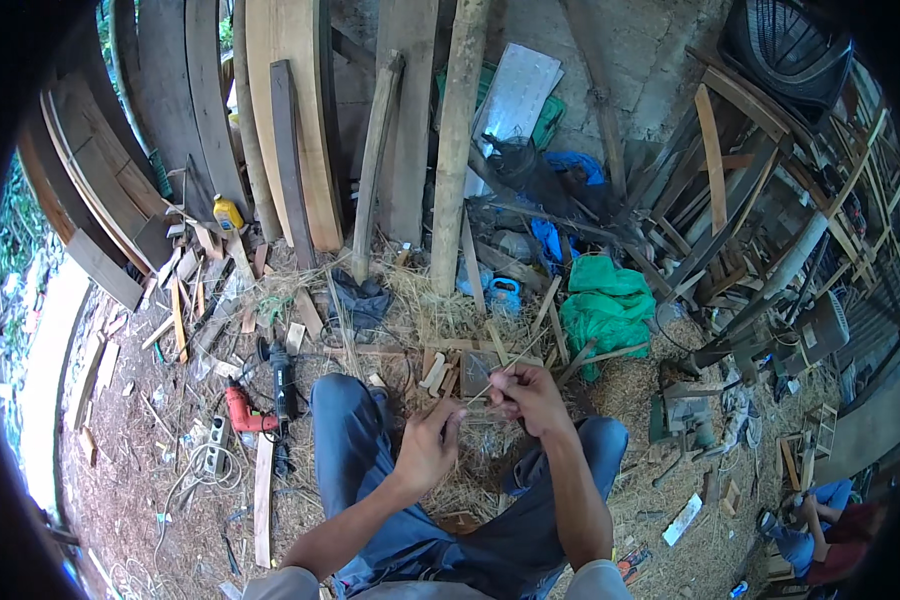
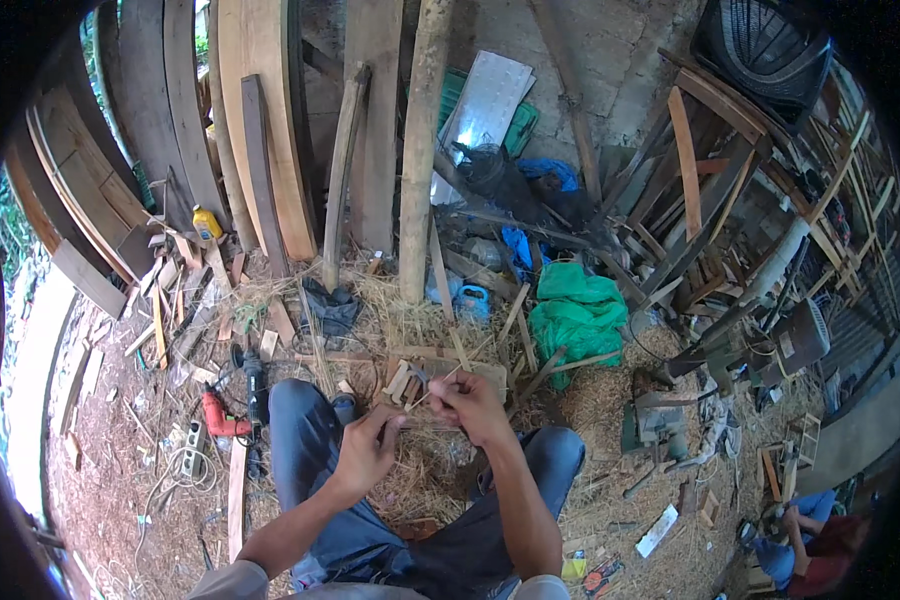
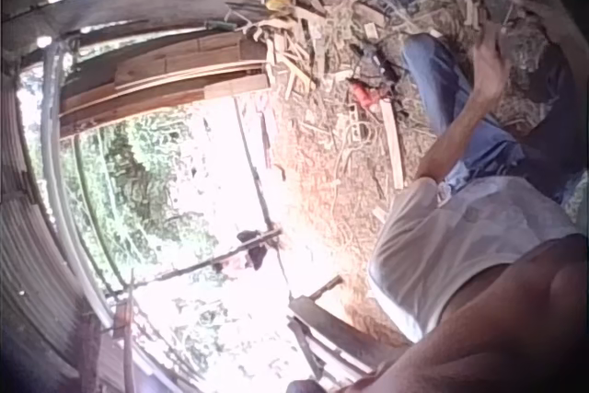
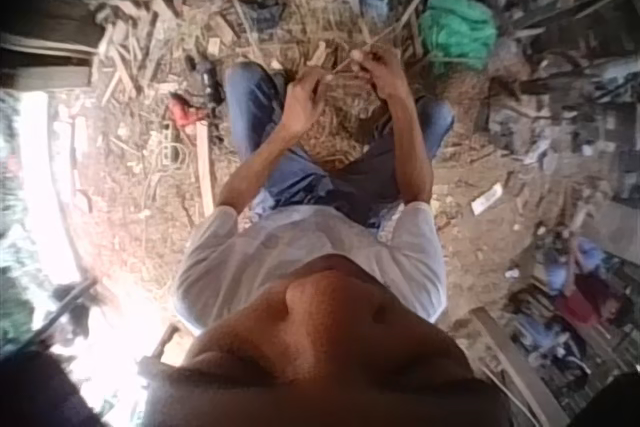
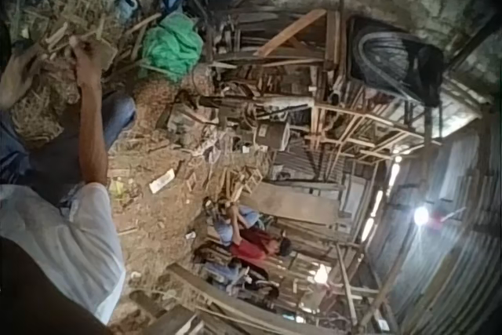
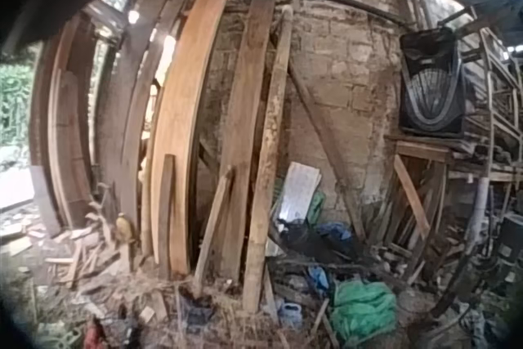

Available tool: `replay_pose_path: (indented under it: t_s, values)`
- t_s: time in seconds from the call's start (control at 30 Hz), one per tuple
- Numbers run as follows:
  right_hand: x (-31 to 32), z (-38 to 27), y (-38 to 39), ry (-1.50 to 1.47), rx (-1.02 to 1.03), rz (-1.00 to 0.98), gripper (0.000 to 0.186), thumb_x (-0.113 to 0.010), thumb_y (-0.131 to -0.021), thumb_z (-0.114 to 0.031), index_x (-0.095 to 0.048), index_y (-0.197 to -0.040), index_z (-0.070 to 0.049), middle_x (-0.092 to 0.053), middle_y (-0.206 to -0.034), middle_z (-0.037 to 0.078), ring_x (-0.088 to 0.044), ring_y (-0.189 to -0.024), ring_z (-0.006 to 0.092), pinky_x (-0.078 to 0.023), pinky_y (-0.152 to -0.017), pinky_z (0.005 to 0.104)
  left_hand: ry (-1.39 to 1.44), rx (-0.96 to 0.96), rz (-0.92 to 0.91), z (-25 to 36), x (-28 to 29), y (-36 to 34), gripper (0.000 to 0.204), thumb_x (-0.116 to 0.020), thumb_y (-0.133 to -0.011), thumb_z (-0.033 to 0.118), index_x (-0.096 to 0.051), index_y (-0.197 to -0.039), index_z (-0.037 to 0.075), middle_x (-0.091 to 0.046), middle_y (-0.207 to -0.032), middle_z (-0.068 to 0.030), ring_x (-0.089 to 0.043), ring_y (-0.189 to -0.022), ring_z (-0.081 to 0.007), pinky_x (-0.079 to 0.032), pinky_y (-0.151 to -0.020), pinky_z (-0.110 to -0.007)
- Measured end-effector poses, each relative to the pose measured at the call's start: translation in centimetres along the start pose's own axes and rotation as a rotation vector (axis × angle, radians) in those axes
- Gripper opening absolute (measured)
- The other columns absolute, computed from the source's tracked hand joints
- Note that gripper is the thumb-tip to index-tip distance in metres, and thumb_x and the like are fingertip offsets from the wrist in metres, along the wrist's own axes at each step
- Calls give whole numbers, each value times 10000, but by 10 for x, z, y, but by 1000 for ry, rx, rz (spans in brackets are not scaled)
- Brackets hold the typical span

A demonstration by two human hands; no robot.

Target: The person shapes and thins bamboo strips by shaving and scraping them with a knife.

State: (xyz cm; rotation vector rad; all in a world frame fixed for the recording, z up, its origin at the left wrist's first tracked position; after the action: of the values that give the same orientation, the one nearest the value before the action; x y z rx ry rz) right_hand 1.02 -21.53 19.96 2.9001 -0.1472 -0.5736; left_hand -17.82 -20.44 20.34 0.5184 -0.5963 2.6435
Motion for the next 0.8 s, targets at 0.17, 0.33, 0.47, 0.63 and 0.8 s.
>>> replay_pose_path:
  t_s: [0.17, 0.33, 0.47, 0.63, 0.8]
  values:
    - [59, -4, -10, -7, 119, 243, 108, -619, -880, -128, -595, -831, -35, -554, -652, -6, -399, -470, 37, -280, -411, 193, -1, -50, 33, 1, 6, 10, 57, -577, -861, 4, -563, -916, -5, -592, -782, -197, -555, -580, -314, -446, -550, -328]
    - [66, -19, -3, -144, 172, 294, 124, -600, -894, -138, -583, -817, -43, -543, -659, 0, -394, -471, 40, -266, -407, 193, 22, 23, 26, -21, 9, 10, 56, -573, -871, 17, -561, -915, -15, -599, -771, -174, -562, -589, -250, -444, -554, -316]
    - [32, -7, 0, -52, 216, 216, 241, -572, -928, -257, -569, -836, -35, -521, -649, 2, -375, -467, 48, -258, -422, 206, 257, 182, -68, -41, -6, -3, 94, -530, -926, 72, -568, -910, -13, -564, -696, -58, -510, -610, -105, -417, -568, -260]
    - [35, 8, -11, 436, 310, 336, 439, -445, -968, -421, -549, -894, -1, -485, -622, 14, -399, -495, 80, -314, -465, 245, 503, 285, -114, -36, -11, -15, 157, -475, -968, 116, -572, -930, -1, -512, -668, 2, -462, -612, -69, -387, -574, -228]
    - [27, 4, -7, 574, 387, 423, 362, -453, -981, -324, -534, -942, 27, -467, -626, 30, -433, -542, 95, -358, -508, 270, 575, 242, -99, -41, -12, -17, 166, -486, -968, 141, -576, -973, 0, -518, -691, -5, -462, -618, -68, -388, -579, -225]
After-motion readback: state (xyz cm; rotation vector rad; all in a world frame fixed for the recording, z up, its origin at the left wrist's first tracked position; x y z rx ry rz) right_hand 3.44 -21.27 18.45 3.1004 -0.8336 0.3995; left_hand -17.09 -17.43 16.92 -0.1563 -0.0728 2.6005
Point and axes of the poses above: each hand's wrist, its own y-axis away from the middle knuckle, its own x-axis out of the back of the hand, z = x × y, the point moved 1 cm from there along -y, towards the middle knuckle
